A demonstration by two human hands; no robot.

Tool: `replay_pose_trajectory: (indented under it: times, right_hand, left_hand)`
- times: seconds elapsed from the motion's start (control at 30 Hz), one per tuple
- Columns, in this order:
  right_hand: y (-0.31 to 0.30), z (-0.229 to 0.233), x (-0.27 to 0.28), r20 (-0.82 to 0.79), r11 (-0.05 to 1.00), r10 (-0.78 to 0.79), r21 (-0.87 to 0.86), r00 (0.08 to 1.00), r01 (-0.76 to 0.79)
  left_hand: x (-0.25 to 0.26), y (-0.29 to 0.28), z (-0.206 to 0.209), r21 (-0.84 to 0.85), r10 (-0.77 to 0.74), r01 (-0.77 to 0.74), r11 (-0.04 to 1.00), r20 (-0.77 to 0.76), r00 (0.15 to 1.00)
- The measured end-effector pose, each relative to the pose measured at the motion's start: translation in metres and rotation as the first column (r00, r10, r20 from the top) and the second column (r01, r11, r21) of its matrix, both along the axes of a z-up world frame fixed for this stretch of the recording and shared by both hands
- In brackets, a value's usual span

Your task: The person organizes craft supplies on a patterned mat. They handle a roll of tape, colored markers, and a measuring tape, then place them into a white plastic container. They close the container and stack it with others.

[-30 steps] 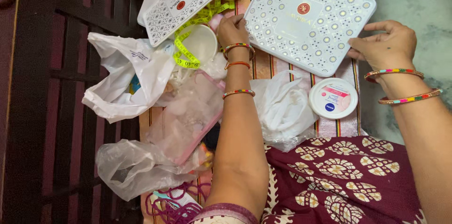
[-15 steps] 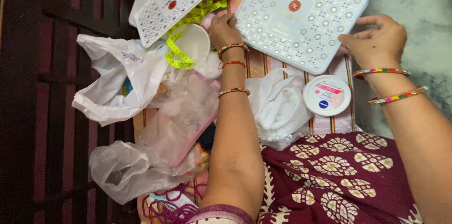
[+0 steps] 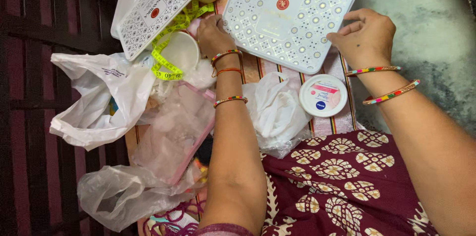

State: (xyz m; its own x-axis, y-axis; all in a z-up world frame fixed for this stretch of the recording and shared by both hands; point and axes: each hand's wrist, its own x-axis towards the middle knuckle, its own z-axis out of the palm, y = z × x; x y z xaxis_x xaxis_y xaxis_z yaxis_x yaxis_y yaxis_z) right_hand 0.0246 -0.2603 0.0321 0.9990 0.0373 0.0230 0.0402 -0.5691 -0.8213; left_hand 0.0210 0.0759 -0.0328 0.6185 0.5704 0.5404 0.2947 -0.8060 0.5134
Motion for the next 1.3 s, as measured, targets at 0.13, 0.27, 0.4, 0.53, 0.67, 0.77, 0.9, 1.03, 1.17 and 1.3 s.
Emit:
replay_pose_trajectory:
  times: [0.13,0.27,0.4,0.53,0.67,0.77,0.9,1.03,1.17,1.3]
  right_hand:
    - [0.002,0.000,0.001,-0.060,0.998,-0.035,0.052,0.998,0.039]
    - [0.001,0.001,0.001,-0.236,0.839,0.019,0.533,0.972,0.113]
    - [0.001,0.007,0.004,-0.362,0.756,-0.007,0.609,0.932,0.242]
    - [0.002,0.014,0.004,-0.386,0.750,-0.025,0.603,0.922,0.273]
    - [0.001,0.015,0.000,-0.377,0.699,0.042,0.672,0.925,0.242]
    - [0.002,0.017,0.001,-0.368,0.708,0.035,0.665,0.929,0.237]
    - [0.004,0.013,0.001,-0.377,0.753,0.020,0.615,0.926,0.234]
    - [0.004,0.005,0.002,-0.436,0.796,-0.021,0.537,0.900,0.279]
    - [0.002,0.000,0.006,-0.378,0.806,0.002,0.549,0.926,0.222]
    - [0.001,-0.004,0.007,-0.351,0.819,0.004,0.539,0.936,0.199]
  left_hand:
    - [0.000,0.004,0.003,-0.023,0.017,-0.016,1.000,0.021,1.000]
    - [0.000,0.004,-0.003,-0.070,0.031,-0.033,0.997,-0.026,0.999]
    - [0.000,0.004,-0.004,-0.069,0.046,-0.046,0.997,0.002,0.999]
    - [0.003,0.006,-0.002,-0.002,0.038,-0.038,0.999,0.008,0.999]
    - [0.001,0.006,-0.006,-0.047,0.053,-0.053,0.997,-0.003,0.999]
    - [0.003,0.008,-0.006,-0.047,0.042,-0.042,0.998,0.006,0.999]
    - [0.001,0.008,-0.006,-0.078,0.017,-0.016,0.997,0.014,1.000]
    - [0.000,0.005,-0.003,-0.111,0.021,-0.019,0.994,0.015,1.000]
    - [0.000,0.000,0.001,-0.176,0.001,0.003,0.984,0.026,1.000]
    - [0.000,-0.002,0.000,-0.150,0.001,0.004,0.989,0.030,1.000]
